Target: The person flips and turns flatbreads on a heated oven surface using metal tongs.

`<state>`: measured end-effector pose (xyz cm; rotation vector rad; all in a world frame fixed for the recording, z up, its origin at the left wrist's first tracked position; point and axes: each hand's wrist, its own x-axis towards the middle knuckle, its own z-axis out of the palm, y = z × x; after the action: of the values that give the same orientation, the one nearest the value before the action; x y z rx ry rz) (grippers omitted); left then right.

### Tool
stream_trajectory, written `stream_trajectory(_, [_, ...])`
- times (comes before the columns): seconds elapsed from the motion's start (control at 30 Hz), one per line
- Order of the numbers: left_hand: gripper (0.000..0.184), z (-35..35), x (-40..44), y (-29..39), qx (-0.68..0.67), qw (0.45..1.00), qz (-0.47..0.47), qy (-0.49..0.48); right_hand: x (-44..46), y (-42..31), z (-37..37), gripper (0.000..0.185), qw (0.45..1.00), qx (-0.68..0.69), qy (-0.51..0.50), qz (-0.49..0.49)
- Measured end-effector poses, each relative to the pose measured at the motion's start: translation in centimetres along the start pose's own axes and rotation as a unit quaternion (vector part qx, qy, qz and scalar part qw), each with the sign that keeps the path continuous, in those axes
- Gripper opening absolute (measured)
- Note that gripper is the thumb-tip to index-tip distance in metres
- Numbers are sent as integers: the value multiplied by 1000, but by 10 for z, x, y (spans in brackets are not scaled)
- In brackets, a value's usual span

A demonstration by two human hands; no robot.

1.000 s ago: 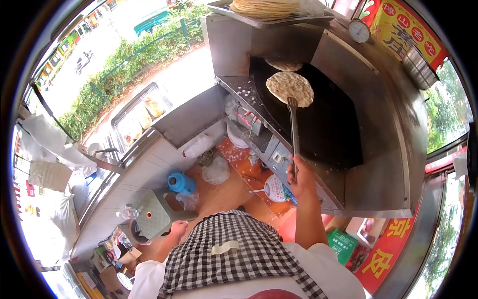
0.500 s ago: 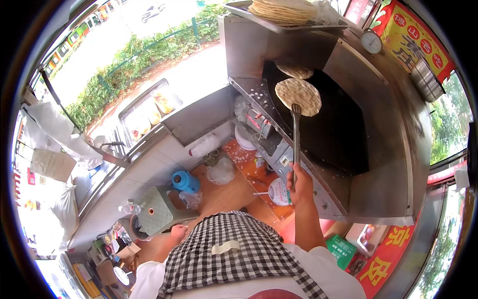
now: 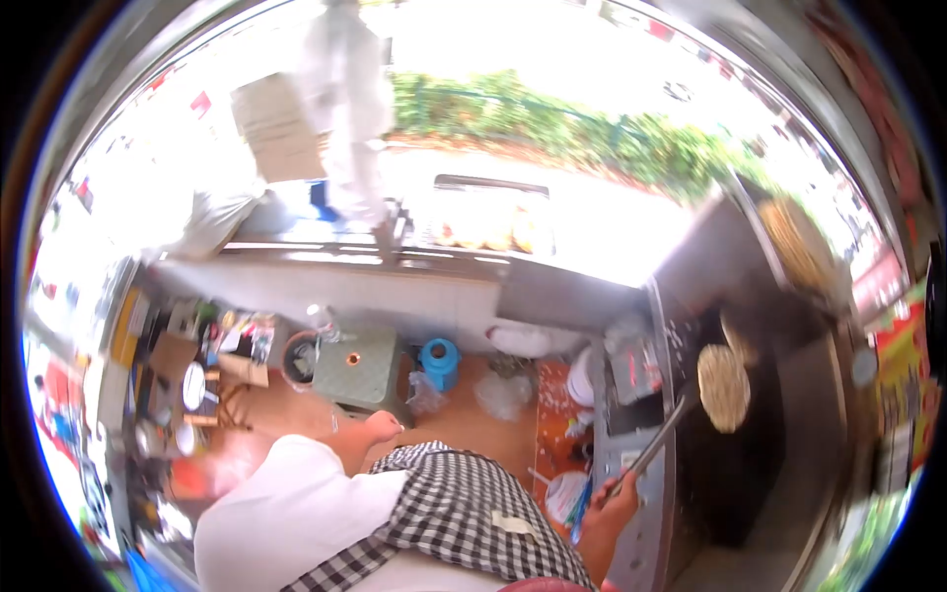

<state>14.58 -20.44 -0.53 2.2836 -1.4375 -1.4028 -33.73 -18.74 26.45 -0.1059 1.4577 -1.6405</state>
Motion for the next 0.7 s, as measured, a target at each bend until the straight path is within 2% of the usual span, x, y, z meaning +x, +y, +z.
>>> stream_trajectory(0.17, [31, -20, -14, -6, 13, 999, -29, 8, -19, 15, 37, 38, 998, -23, -45, 24])
stream_trajectory(0.27, [34, -25, -11, -32, 21, 1000, -13, 11, -22, 25, 56, 37, 996, -45, -71, 28])
stream_trajectory(0.37, [33, -23, 2, -69, 28, 999, -45, 8, -36, 28, 82, 37, 995, -62, -70, 33])
stream_trajectory(0.47, [32, -26, 1, -99, 89, 993, 29, 74, -40, 37, 101, 36, 992, -71, -101, 29])
stream_trajectory(0.6, [46, -64, -33, -94, 172, 984, 42, -27, -45, 50, 122, 35, 987, -71, -143, 34])
stream_trajectory(0.7, [47, -71, -35, -109, 160, 987, 27, -20, -57, 58, 139, 35, 981, -81, -171, 34])
